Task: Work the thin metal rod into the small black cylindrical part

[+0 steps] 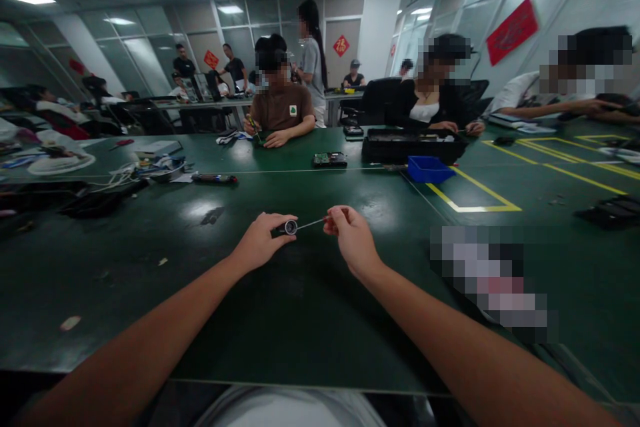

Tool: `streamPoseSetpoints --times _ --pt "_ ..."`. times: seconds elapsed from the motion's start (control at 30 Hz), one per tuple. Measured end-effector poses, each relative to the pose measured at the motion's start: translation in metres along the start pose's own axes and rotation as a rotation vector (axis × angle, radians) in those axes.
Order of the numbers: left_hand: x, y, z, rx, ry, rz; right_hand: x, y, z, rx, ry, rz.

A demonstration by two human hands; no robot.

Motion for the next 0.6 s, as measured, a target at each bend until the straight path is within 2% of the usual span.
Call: streamPoseSetpoints --times 0.37,0.53,0.6 --pt "0.005 0.0 0.0 -0.003 0.001 -0.023 -0.01 0.005 -0.009 -0.088 -0.154 -0.1" --pt "0.002 0.001 0.0 0.029 -0.004 -0.026 -0.026 0.004 -0.016 -0.096 -0.311 -0.453" --pt "0.001 0.002 0.0 0.037 -0.002 -0.039 -0.03 0.004 -0.019 -0.099 -0.361 -0.496"
Point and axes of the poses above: each hand's wrist, its own z-axis towards the middle knuckle, its own y-axis out of the palm, x = y × z, the point moved 4 cm from there along z, towards the middle knuckle, and after that the axes turned 14 degrees about x, right-handed, at the moved point
